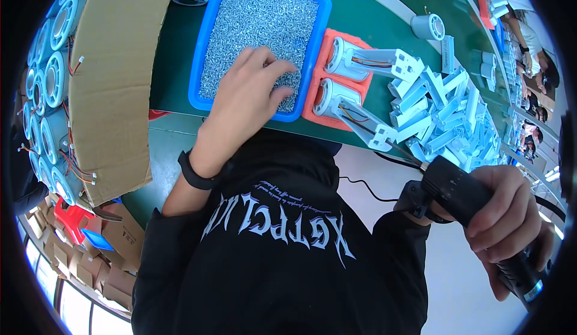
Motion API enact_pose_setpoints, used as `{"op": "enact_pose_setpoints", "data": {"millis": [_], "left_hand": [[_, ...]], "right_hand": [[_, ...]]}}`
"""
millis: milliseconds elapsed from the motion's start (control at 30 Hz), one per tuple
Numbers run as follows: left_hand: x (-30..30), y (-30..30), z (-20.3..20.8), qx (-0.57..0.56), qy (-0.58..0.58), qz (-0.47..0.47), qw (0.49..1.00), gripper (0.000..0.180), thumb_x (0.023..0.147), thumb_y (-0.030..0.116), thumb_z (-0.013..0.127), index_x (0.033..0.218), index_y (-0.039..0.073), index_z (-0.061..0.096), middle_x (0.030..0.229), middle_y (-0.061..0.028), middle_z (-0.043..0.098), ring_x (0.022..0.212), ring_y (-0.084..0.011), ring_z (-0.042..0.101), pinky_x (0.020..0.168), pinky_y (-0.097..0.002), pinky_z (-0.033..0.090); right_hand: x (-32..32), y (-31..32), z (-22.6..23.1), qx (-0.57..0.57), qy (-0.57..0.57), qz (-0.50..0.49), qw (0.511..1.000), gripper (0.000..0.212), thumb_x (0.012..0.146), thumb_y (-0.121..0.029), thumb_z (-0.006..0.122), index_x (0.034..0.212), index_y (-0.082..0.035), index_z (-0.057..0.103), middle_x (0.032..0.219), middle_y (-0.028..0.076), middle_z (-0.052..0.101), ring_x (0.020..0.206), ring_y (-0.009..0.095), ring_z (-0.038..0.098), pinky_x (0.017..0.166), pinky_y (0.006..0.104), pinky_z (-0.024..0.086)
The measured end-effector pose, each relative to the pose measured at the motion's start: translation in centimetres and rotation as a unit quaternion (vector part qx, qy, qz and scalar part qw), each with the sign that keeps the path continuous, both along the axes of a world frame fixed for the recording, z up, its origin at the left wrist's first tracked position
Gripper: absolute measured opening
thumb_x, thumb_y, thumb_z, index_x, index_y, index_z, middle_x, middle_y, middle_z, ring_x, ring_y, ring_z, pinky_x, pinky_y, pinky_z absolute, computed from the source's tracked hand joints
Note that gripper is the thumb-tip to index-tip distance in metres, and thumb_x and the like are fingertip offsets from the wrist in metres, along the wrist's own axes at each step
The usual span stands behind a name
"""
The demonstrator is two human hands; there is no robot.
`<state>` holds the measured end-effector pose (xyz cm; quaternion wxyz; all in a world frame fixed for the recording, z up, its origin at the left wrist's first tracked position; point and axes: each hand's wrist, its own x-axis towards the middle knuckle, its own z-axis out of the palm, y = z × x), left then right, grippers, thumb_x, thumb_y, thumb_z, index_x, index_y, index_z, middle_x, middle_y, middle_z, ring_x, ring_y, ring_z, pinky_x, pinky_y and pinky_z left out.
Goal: The person picks up fan motors and plastic housings, fits them together, and places the assemblies into a red tray. They then pick up screws from a blue tray and drive them into the housings using a power screwdriver.
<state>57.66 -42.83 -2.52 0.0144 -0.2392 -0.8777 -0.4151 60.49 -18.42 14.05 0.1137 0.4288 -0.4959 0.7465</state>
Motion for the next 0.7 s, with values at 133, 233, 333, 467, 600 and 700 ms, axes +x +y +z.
{"op": "enact_pose_setpoints", "data": {"millis": [133,233,333,467,600,700], "left_hand": [[0.5,-0.1,-0.8,-0.074,-0.054,-0.017,0.996,0.015,0.072,0.007,0.068,0.087,0.007,0.065,0.084,-0.0065,0.056,0.084,-0.0246,0.053,0.066,-0.0356,0.047],[0.2,0.2,-1.2,-0.06,-0.066,-0.026,0.996,0.01,0.073,0.007,0.067,0.083,0.007,0.065,0.082,-0.0071,0.057,0.082,-0.0251,0.055,0.067,-0.0363,0.048],[-0.3,0.1,-1.7,-0.004,-0.044,-0.018,0.999,0.007,0.074,0.007,0.067,0.081,0.006,0.065,0.081,-0.0073,0.059,0.079,-0.0252,0.058,0.066,-0.0354,0.049],[-0.4,0.5,-1.0,0.069,-0.069,0.012,0.995,0.007,0.073,0.003,0.067,0.08,0.003,0.066,0.083,-0.008,0.064,0.076,-0.0242,0.062,0.066,-0.033,0.05],[0.0,1.8,-0.5,0.16,-0.087,-0.015,0.983,0.009,0.071,0.0,0.068,0.08,0.002,0.066,0.086,-0.008,0.068,0.077,-0.0226,0.065,0.066,-0.0306,0.052],[0.2,3.1,-0.5,0.209,-0.07,-0.052,0.974,0.01,0.071,-0.001,0.068,0.079,0.002,0.065,0.084,-0.0075,0.067,0.076,-0.0226,0.064,0.065,-0.0304,0.051]], "right_hand": [[-0.5,0.1,-0.4,0.037,-0.004,0.027,0.999,0.049,0.075,-0.041,0.072,0.106,-0.008,0.052,0.072,0.008,0.062,0.054,0.017,0.064,0.05,0.0256,0.056],[-0.6,0.1,-0.7,0.05,0.0,0.038,0.998,0.054,0.074,-0.048,0.072,0.107,-0.009,0.052,0.074,0.007,0.063,0.055,0.017,0.064,0.053,0.0244,0.056],[-0.6,-0.3,-1.1,0.045,0.005,0.043,0.998,0.056,0.074,-0.047,0.072,0.109,-0.009,0.051,0.074,0.008,0.063,0.055,0.017,0.064,0.053,0.0246,0.056],[-0.5,-0.6,-1.4,0.041,0.014,0.032,0.999,0.058,0.075,-0.047,0.071,0.111,-0.008,0.049,0.076,0.008,0.063,0.055,0.018,0.064,0.052,0.025,0.056],[-0.9,-0.9,-1.3,0.045,0.026,0.07,0.996,0.058,0.076,-0.047,0.07,0.112,-0.007,0.049,0.074,0.009,0.062,0.055,0.019,0.065,0.05,0.0249,0.055],[-1.1,-0.4,-1.1,0.07,0.004,0.064,0.995,0.058,0.076,-0.047,0.07,0.111,-0.006,0.048,0.072,0.01,0.062,0.055,0.019,0.065,0.05,0.0247,0.055]]}}
